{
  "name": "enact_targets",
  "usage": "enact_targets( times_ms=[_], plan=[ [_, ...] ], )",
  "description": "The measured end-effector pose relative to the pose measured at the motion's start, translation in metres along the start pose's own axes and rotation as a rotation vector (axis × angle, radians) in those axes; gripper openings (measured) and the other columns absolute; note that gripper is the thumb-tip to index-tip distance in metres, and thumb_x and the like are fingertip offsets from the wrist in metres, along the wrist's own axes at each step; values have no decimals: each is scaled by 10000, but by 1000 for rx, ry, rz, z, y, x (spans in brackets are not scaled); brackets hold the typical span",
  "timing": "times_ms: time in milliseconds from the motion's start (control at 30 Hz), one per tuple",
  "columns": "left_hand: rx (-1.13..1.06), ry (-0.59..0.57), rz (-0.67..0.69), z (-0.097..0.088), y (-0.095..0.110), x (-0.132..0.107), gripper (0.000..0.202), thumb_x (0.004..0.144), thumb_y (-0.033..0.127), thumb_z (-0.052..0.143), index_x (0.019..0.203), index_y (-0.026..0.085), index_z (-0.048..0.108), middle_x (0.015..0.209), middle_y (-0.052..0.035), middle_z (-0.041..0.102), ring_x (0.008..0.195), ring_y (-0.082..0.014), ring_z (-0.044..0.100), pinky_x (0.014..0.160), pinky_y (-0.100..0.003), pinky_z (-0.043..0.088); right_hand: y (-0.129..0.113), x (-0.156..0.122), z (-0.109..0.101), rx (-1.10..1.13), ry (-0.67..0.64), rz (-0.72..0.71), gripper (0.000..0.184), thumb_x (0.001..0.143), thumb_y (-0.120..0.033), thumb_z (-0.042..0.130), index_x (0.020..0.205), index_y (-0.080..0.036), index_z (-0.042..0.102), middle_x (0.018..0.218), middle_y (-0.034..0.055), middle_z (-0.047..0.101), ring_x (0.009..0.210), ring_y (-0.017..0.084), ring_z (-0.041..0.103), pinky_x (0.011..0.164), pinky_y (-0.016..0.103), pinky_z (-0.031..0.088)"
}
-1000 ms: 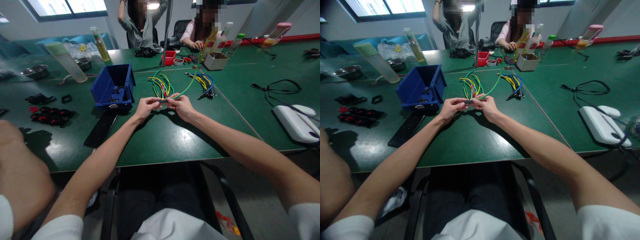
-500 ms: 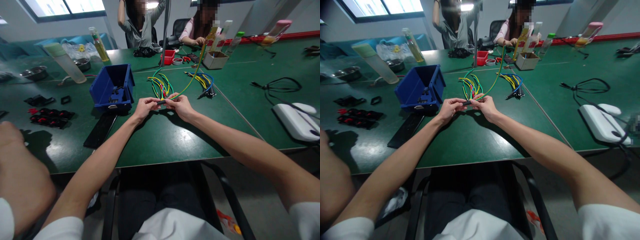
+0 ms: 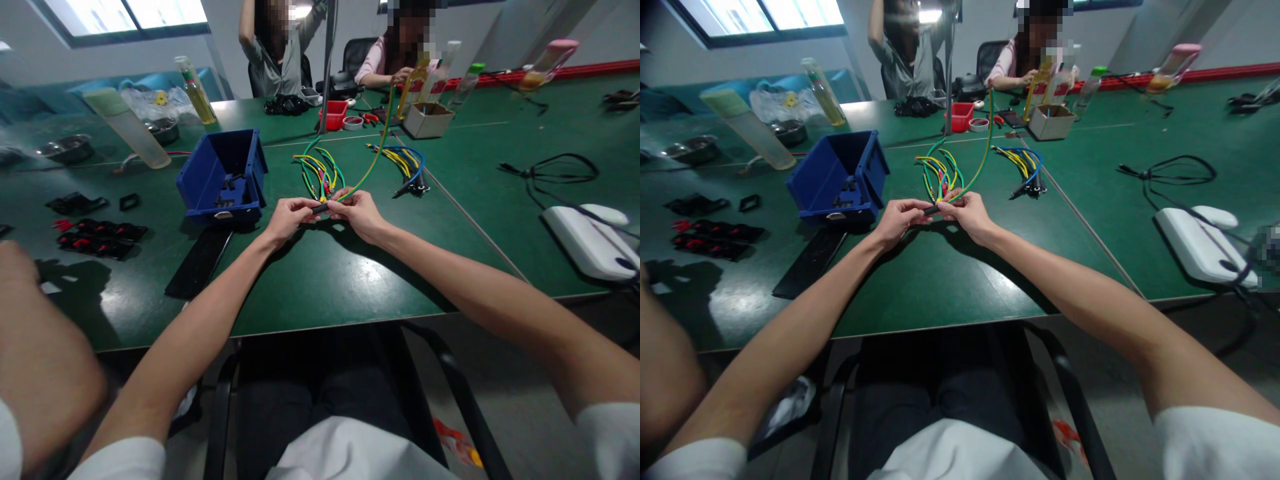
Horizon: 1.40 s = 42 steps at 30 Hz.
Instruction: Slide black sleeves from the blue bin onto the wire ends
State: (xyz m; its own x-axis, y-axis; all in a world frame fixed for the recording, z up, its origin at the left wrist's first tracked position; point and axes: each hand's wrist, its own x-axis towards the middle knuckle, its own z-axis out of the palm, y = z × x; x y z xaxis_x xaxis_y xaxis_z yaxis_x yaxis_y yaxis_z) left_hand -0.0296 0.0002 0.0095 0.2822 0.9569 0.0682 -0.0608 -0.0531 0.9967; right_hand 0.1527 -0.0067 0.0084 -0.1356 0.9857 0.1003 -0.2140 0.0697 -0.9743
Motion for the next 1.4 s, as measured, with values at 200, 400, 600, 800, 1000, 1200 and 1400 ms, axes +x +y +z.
enact_targets(
  times_ms=[200,400,600,800,1000,1200,1400],
  plan=[
    [15,-41,-9,-1,2,-2,308,640,215,674,930,150,754,863,-50,740,723,-144,685,788,-306,533,-1,0,0,-12,-6,-15,436,551,-435,878,750,-185,582,685,-18,639,667,116,634,595,226,504],
    [42,-68,5,-1,4,-4,383,611,190,704,990,154,744,847,-57,739,728,-157,688,770,-311,521,-1,0,-1,33,-1,15,435,542,-416,888,754,-188,584,719,-11,657,706,128,657,606,227,513],
    [69,-70,17,0,7,-5,401,604,195,723,1002,151,743,858,-66,740,737,-166,683,754,-315,515,-1,1,-1,38,5,34,435,538,-411,890,748,-187,581,736,2,664,732,138,666,613,231,517],
    [81,-68,8,1,8,-6,405,599,177,713,1002,157,751,882,-63,743,735,-158,672,752,-314,514,0,2,-2,23,2,28,422,542,-401,891,743,-181,593,712,-4,654,696,122,647,607,225,516],
    [72,-84,32,1,7,-6,417,593,163,739,1010,147,746,917,-67,747,752,-153,662,767,-312,515,0,2,-2,47,5,35,425,536,-394,897,750,-175,601,716,4,655,721,136,666,612,228,524],
    [52,-98,41,1,7,-6,410,579,162,770,989,153,749,964,-69,747,834,-181,675,842,-350,520,1,3,-4,36,-2,40,414,549,-390,892,759,-181,603,716,-2,658,735,141,675,638,241,544],
    [34,-98,29,1,7,-6,416,571,170,782,985,154,751,975,-75,747,870,-202,678,856,-372,524,1,3,-4,29,-5,42,429,540,-399,895,765,-185,600,705,-9,653,733,147,679,636,248,552]
  ],
)
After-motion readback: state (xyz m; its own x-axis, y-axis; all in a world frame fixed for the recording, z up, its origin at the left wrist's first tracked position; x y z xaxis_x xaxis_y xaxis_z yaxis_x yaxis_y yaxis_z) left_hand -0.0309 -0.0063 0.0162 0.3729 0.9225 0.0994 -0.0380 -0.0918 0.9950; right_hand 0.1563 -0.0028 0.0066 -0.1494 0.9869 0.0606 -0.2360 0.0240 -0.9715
